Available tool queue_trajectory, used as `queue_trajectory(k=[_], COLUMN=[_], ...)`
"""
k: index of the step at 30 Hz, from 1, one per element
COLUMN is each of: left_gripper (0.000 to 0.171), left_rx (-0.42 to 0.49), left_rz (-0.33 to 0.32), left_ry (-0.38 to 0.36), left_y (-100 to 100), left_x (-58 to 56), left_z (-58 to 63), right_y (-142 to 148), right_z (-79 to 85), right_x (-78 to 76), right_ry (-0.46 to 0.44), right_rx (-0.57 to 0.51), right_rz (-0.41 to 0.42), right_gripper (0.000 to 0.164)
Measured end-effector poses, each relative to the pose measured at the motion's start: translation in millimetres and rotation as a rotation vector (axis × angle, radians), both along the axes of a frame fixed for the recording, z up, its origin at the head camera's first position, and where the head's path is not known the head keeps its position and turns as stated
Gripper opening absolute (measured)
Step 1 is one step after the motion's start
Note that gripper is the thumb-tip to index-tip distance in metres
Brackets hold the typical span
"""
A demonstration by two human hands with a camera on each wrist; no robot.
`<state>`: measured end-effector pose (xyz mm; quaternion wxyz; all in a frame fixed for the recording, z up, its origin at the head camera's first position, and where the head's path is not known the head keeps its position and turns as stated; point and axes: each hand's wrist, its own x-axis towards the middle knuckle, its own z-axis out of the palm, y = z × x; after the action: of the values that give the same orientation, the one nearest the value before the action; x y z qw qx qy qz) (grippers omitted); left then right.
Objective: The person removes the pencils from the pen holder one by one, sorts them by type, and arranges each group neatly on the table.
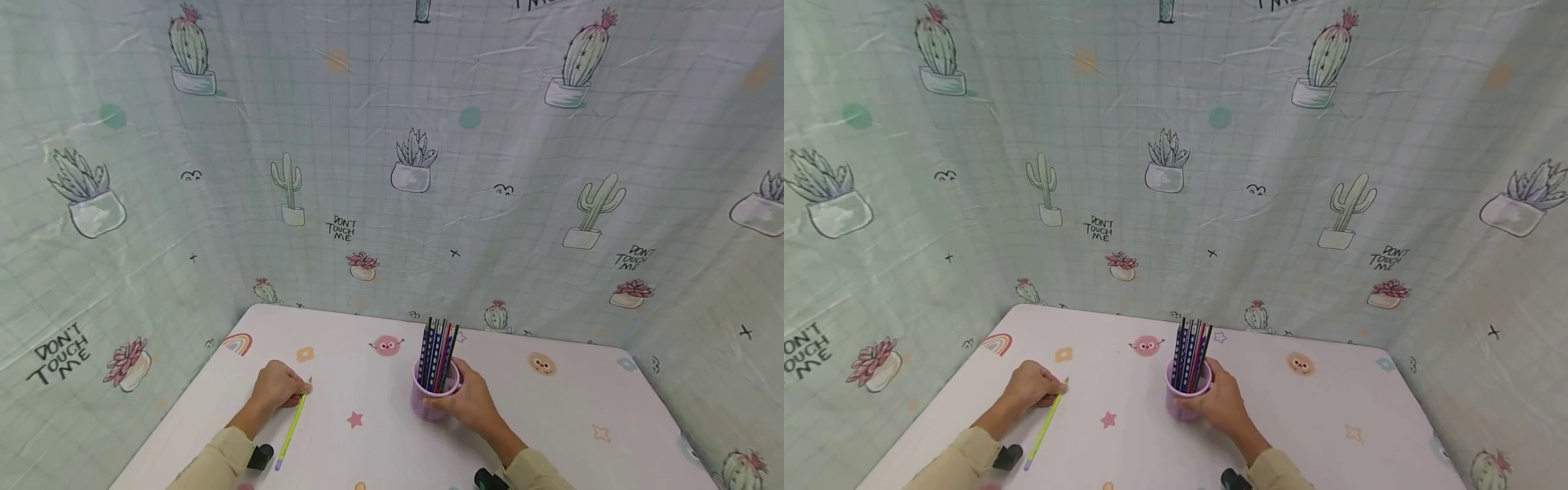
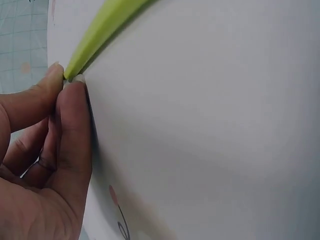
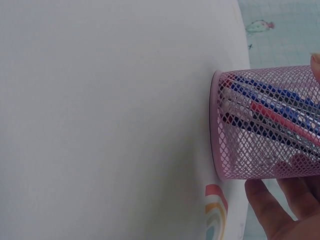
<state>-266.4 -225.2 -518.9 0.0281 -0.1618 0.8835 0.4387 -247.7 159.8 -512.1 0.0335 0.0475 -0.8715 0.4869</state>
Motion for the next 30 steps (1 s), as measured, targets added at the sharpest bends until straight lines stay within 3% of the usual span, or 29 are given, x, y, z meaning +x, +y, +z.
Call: queue_trajectory(k=[8,16,30], left_gripper=[0.017,0.016,0.031], left_rx=[0.049,0.12,0.368], left_rz=[-0.003,-0.028,-0.216], left_ry=[0.034,0.054,0.135], left_y=[-5,8,60], left_x=[0.0,-2.5,-9.8], left_z=[0.9,10.0,15.9], right_y=[0,0,0], right_z=[-1.8,-1.5,0.2], right_x=[-0.8,-0.4,0.6], right_ry=[0.005,0.0,0.001], right_rx=[-0.017,-0.018,-0.006], right_rz=[0.008,0.008,0.007], right_gripper=[0.098,0.098,0.099])
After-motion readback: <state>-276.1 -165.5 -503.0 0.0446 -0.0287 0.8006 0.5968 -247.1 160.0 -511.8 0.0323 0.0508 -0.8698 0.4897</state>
